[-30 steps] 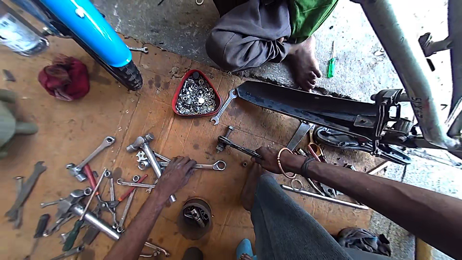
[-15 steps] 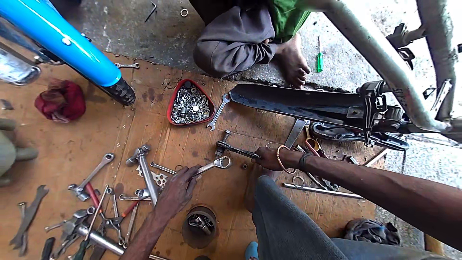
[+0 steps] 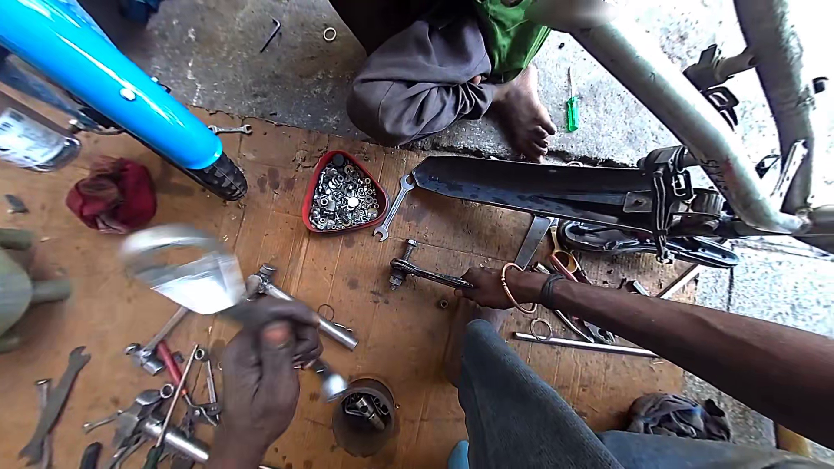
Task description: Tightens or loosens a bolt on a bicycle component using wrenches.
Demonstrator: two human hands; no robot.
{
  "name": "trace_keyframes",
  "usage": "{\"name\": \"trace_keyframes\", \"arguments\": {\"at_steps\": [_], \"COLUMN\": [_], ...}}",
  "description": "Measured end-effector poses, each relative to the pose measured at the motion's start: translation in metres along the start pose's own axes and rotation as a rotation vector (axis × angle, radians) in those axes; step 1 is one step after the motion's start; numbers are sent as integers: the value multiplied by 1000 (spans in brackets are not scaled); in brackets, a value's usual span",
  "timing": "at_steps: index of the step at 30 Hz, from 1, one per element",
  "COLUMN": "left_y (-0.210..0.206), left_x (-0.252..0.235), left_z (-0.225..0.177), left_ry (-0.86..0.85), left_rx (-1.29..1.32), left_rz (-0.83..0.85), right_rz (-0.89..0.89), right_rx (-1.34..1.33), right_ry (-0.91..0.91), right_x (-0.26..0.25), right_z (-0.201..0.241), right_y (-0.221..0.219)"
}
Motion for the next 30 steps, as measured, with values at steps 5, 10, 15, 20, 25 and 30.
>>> {"name": "trace_keyframes", "arguments": {"at_steps": [5,10,15,20,25,30], "left_y": [-18,-38,-59,-71,-83,-54], "left_x": [-2,-12,-35,-38,-43,-52], "left_z": [62,109,101,80,70,96], "left_ry": [162,314,326,183,162,-245], "left_rx": [-1148,-1300,-1381,-1502,-1437,-1380], "left_rz": [858,1145,1179,1110,1099,969], "right_rz": [54,65,62,89,73,98], "right_rx": [-57,-58,-18,-80,-66,-134], "right_ry": [-30,-55,-47,-69,-76,-123], "right_x": [-1,0,3,4,7,13], "right_z": [-3,-2,2,3,7,15], "right_y": [2,3,7,6,6,7]}}
Point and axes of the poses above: each hand's wrist, its own x-axis away from the middle knuckle, its own y-axis out of the back of the hand, z = x × y, the point moved 4 cm from there along -x, towards the middle knuckle, and after that the axes turned 5 degrees about -y, right-handed, at the moved point
